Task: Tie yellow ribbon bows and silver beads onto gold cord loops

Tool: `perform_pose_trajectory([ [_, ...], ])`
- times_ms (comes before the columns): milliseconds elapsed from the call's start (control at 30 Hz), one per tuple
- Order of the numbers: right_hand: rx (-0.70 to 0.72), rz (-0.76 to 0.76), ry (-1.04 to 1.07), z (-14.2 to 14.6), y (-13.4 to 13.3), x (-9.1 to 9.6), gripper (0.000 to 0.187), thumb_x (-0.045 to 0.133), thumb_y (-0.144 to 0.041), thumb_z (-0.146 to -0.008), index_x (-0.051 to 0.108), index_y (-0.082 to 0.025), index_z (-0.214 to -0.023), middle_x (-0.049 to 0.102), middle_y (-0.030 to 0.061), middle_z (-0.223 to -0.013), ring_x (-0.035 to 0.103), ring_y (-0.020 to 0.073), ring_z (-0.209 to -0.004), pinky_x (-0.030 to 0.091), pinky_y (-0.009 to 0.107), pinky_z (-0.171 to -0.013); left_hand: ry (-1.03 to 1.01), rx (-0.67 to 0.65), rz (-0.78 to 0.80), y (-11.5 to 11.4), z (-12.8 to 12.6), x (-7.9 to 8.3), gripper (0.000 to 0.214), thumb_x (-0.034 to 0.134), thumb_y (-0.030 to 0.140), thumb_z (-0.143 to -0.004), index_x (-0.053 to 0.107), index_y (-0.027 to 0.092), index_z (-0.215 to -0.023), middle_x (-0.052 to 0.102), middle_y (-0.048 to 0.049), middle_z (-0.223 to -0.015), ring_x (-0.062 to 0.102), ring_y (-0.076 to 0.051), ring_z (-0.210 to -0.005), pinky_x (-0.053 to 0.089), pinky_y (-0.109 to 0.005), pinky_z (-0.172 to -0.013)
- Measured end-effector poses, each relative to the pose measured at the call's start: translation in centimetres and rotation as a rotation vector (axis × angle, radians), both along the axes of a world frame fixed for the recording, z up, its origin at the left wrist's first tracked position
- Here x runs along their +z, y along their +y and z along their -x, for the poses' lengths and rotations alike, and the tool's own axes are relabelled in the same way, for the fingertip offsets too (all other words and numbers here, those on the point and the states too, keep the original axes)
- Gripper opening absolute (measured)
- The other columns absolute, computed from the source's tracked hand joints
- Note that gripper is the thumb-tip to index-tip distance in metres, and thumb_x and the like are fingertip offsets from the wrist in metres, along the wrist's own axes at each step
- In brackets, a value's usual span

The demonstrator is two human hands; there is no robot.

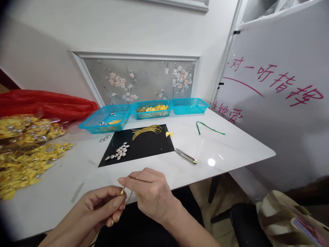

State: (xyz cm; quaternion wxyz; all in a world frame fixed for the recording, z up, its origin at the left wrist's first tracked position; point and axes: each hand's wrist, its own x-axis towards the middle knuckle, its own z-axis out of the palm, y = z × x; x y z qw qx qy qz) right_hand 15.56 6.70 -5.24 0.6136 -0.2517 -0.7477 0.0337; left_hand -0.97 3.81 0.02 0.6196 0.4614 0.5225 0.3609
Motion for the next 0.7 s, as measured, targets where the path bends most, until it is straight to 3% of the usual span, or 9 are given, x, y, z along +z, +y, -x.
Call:
perform_pose_trajectory([
  [167,-0.006,0.003,-0.014,0.01,0.14,-0.03,0.029,0.050,-0.011,-0.100,0.077,-0.019,-0.110,0.080,0.0078,-0.095,0.069,0.0157,-0.069,0.059,0.027,-0.059,-0.022,-0.049,0.015,0.05,0.07,0.05,0.020,0.093,0.030,-0.060,0.076,0.019,-0.062,0.064,0.0005,-0.056,0.051,-0.010,-0.053,0.040,-0.017,-0.049],
  [367,-0.013,0.000,0.002,-0.07,0.20,-0.04,0.031,0.047,-0.010,-0.101,0.077,-0.017,-0.107,0.080,0.0082,-0.093,0.070,0.0162,-0.071,0.059,0.028,-0.062,-0.028,0.035,0.036,-0.30,-0.27,0.50,0.024,0.095,0.030,-0.056,0.076,0.018,-0.064,0.064,0.0017,-0.057,0.051,-0.009,-0.054,0.039,-0.015,-0.049],
  [533,-0.027,-0.009,-0.001,-0.07,0.13,0.04,0.033,0.047,-0.009,-0.100,0.076,-0.019,-0.110,0.080,0.0078,-0.094,0.070,0.0157,-0.070,0.059,0.028,-0.061,-0.011,0.021,0.022,-0.34,-0.23,0.39,0.021,0.093,0.027,-0.058,0.075,0.019,-0.064,0.064,0.0014,-0.055,0.051,-0.010,-0.055,0.040,-0.016,-0.051],
  [700,-0.019,-0.025,-0.005,-0.04,0.14,0.15,0.033,0.045,-0.007,-0.100,0.075,-0.017,-0.111,0.079,0.0085,-0.093,0.069,0.0154,-0.070,0.058,0.027,-0.059,-0.013,0.027,0.007,-0.46,-0.24,0.49,0.025,0.093,0.035,-0.058,0.078,0.018,-0.068,0.064,0.0000,-0.056,0.051,-0.011,-0.055,0.041,-0.018,-0.051],
])
